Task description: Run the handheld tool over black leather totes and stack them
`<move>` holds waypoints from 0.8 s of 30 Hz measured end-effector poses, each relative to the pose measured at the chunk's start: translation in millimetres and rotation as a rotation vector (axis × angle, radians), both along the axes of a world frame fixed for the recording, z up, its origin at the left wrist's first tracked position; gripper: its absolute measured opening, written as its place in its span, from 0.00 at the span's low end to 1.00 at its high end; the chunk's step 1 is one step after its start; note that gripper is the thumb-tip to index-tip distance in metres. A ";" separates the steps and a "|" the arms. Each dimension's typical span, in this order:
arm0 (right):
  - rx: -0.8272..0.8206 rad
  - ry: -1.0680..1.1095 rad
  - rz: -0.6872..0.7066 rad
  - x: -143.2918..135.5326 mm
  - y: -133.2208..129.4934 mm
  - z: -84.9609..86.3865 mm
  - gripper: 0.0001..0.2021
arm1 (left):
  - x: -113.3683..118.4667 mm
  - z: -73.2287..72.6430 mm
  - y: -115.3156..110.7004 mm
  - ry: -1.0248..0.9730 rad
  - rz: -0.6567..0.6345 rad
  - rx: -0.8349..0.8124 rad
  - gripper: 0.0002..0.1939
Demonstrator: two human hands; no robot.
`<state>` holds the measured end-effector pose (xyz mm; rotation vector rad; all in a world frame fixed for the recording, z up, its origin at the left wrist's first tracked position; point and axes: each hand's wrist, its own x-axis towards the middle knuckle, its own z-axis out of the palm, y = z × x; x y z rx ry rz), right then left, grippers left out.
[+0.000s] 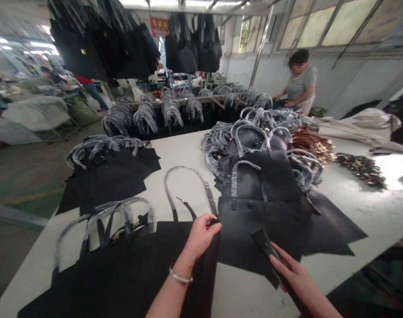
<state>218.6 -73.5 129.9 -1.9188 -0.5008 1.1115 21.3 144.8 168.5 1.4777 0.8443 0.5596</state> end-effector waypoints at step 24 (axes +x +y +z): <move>-0.179 0.344 0.021 -8.0 29.6 -31.8 0.23 | -34.7 -144.2 -108.9 0.662 -0.168 0.796 0.21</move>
